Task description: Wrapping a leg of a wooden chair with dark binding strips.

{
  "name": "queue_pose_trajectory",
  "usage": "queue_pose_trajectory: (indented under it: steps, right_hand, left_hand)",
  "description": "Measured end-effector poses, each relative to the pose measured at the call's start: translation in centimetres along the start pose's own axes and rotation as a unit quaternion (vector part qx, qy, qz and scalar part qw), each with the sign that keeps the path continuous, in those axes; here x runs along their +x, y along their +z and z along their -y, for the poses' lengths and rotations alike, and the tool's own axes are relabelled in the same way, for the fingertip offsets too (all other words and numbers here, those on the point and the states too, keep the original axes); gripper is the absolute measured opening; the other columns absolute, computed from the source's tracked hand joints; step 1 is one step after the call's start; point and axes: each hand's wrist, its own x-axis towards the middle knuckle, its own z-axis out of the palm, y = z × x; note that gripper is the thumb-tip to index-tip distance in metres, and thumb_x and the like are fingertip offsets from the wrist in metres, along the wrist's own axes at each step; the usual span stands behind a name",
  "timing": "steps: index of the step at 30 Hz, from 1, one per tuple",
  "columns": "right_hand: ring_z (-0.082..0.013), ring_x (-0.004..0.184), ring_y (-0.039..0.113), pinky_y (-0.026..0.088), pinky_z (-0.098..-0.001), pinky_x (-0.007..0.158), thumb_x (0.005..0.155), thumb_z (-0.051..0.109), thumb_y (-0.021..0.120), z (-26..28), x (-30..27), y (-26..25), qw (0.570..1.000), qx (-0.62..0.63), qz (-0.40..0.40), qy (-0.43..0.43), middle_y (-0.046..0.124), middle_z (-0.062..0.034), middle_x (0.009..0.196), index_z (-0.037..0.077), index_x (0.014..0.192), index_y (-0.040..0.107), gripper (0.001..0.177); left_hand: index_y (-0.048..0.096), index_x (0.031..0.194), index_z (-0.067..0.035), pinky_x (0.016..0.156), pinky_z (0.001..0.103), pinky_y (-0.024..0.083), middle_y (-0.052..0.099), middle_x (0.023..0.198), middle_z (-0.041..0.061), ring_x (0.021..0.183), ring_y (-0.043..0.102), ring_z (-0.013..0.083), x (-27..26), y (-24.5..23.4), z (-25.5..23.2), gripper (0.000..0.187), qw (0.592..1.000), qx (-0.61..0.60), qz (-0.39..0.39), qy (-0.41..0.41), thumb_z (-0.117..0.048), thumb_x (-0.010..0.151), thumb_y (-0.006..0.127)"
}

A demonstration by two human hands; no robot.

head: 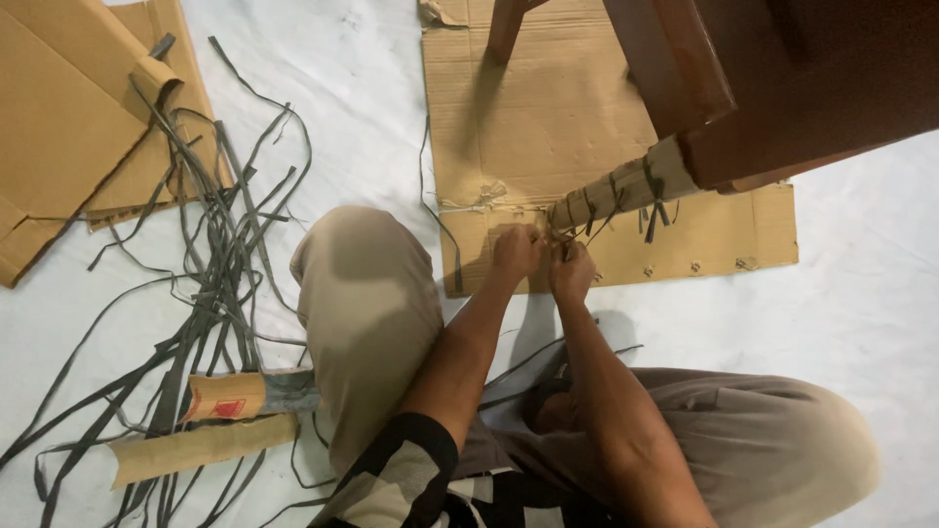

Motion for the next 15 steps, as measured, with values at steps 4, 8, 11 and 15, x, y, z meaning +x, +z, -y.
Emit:
queue_pose_trajectory:
  steps: [4, 8, 11, 15]
  right_hand:
    - [-0.0459, 0.079, 0.069, 0.054, -0.0569, 0.07, 0.09, 0.026, 0.072, -0.3, 0.4, 0.0, 0.999, -0.021, 0.045, -0.011, 0.067, -0.019, 0.079, 0.007, 0.088, 0.069, 0.019]
    - [-0.0431, 0.08, 0.071, 0.055, -0.0554, 0.071, 0.09, 0.027, 0.074, -0.9, 0.7, -0.3, 0.998, -0.013, 0.058, -0.012, 0.07, -0.0144, 0.08, 0.015, 0.091, 0.074, 0.012]
    - [-0.048, 0.078, 0.07, 0.054, -0.0585, 0.071, 0.085, 0.026, 0.079, -0.7, 0.8, 0.0, 1.0, -0.022, 0.019, -0.009, 0.069, -0.0209, 0.077, 0.008, 0.086, 0.069, 0.021]
    - [-0.0469, 0.074, 0.068, 0.054, -0.0574, 0.067, 0.092, 0.03, 0.075, -2.2, 0.8, 1.1, 0.996, -0.031, -0.005, -0.083, 0.064, -0.0204, 0.075, 0.007, 0.089, 0.065, 0.025]
  left_hand:
    - [0.075, 0.097, -0.014, 0.088, 0.055, 0.059, 0.075, 0.093, 0.015, 0.097, 0.073, 0.0424, -0.9, -1.7, -1.9, 0.015, 0.999, -0.041, -0.025, -0.003, -0.025, 0.093, 0.067]
    - [0.076, 0.098, -0.012, 0.086, 0.054, 0.059, 0.076, 0.094, 0.015, 0.096, 0.073, 0.0429, -1.1, -1.4, -2.1, 0.013, 0.997, -0.065, -0.047, 0.008, -0.021, 0.094, 0.069]
    - [0.075, 0.099, -0.016, 0.089, 0.058, 0.058, 0.076, 0.098, 0.015, 0.099, 0.072, 0.0438, -1.5, -1.4, -2.4, 0.014, 0.993, -0.097, -0.058, -0.012, -0.027, 0.091, 0.07]
    - [0.074, 0.113, -0.02, 0.1, 0.054, 0.054, 0.075, 0.114, 0.014, 0.113, 0.069, 0.0404, -0.3, -0.3, -2.2, 0.028, 0.982, -0.175, -0.046, -0.052, -0.041, 0.097, 0.065]
